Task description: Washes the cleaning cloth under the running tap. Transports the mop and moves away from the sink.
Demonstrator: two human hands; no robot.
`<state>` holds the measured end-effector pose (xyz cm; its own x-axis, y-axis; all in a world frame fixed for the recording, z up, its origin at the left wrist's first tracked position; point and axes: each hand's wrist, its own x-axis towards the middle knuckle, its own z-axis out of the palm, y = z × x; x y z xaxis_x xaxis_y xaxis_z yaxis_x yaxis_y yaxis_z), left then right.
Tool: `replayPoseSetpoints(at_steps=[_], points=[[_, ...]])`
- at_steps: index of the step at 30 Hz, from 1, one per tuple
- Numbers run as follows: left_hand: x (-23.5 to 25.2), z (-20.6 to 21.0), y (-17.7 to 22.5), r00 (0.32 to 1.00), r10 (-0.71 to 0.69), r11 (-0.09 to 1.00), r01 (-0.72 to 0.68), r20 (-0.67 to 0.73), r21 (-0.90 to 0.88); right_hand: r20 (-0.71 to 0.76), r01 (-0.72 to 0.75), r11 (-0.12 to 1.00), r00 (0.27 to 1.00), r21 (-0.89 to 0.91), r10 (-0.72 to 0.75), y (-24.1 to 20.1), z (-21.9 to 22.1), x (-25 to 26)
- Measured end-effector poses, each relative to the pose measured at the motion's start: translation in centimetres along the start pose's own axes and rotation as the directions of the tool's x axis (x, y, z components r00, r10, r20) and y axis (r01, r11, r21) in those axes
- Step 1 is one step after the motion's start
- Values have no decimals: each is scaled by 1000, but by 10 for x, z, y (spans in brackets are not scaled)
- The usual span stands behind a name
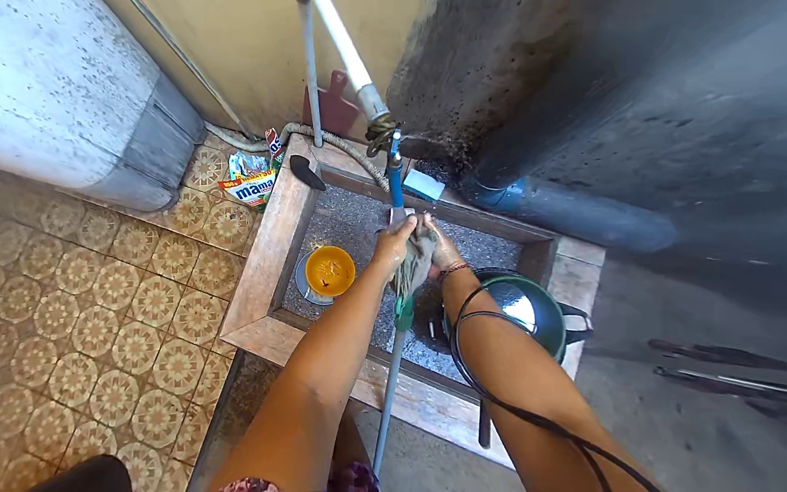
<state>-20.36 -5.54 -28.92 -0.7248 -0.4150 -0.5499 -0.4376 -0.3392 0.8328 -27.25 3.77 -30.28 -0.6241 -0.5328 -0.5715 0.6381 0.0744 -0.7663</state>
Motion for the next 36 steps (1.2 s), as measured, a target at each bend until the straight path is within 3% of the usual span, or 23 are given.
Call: replayPoseSetpoints(at_steps=[2,5,7,12,15,18,21,25,28,31,34,36], points=[[2,-2,-3,999,-36,988,41,-40,146,32,7,998,999,-60,-5,-1,-2,2],[-2,-6,4,993,-60,909,96,-102,407,-110,16,974,993,-228,-42,-2,10,8],[-4,-7,7,990,-64,873,116,-125,473,-156,11,927,985,-375,-74,1,15,12],[-10,-16,-1,999,42,831,-27,-15,556,-255,-160,664,966,-731,-48,-3,22,16],[-6,-20,-8,997,72,873,-68,9,484,-329,-197,766,944,-611,-20,-1,24,20],[7,-15,0,1000,4,922,-1,-7,387,-310,-157,938,949,-308,57,8,16,17],[19,-2,5,999,38,942,-36,0,333,-296,-88,984,954,-158,38,13,17,12],[23,13,-3,996,61,983,-50,-62,175,-275,-48,990,961,-135,9,17,24,7],[18,9,-16,990,101,995,-103,-95,-18,-295,-56,957,955,-284,-31,15,20,9],[19,-5,-32,986,105,994,-107,-132,-9,-365,-98,943,931,-317,-26,7,19,2],[26,-18,-42,996,38,999,-36,-78,26,-265,-26,971,963,-239,-39,3,19,-11],[24,-26,-37,998,-64,997,65,14,-50,-184,26,986,981,-165,-57,5,14,-15]])
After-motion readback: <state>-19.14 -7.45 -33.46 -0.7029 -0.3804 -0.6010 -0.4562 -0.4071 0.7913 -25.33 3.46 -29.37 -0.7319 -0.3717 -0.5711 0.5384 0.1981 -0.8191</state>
